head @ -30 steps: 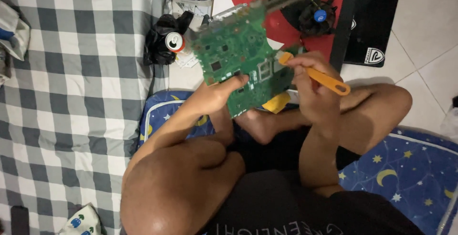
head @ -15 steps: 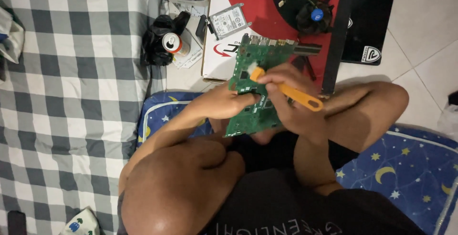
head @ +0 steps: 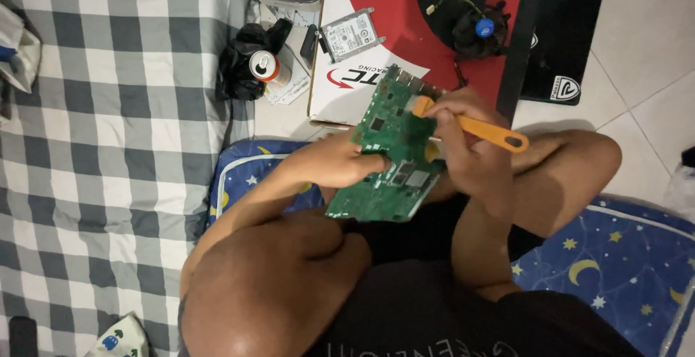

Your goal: Repairing a laptop motherboard by using a spudger to manipulate components and preparing a screwdriver kit for disassembly.

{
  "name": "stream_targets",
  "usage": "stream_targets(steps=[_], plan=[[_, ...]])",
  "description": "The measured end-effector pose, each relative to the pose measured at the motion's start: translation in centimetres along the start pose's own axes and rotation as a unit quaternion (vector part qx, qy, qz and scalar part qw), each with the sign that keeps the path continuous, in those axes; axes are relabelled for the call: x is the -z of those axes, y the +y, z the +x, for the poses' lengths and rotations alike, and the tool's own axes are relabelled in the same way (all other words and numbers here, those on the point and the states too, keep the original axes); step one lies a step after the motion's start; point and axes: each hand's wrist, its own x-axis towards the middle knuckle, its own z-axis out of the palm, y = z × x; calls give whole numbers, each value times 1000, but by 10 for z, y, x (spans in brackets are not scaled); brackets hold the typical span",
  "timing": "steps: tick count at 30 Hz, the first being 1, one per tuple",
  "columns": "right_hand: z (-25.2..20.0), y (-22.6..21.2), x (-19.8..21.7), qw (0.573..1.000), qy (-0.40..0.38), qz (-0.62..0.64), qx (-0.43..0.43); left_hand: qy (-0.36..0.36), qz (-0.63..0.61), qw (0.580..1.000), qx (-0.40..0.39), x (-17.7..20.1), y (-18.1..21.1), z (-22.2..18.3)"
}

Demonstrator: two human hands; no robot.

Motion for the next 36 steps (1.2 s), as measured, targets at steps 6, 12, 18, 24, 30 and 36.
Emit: stream_targets(steps=[6, 12, 18, 24, 30, 36], plan=[[5, -25, -14, 999, -11, 45, 18, 38, 98, 989, 101, -8, 1, 4], [5, -12, -6, 998, 43, -5, 34, 28, 138, 986, 87, 1, 41, -8], [4, -10, -9, 998, -24, 50, 18, 33, 22, 997, -61, 14, 45, -29], [-1, -22, -22, 998, -18, 52, -23, 10, -38, 991, -125, 14, 42, -31], [-11, 19, -3, 999, 23, -35, -6, 75, -130, 967, -205, 22, 22, -33], [-11, 36, 17, 921, 371, 120, 12, 47, -27, 989, -139, 30, 33, -54]])
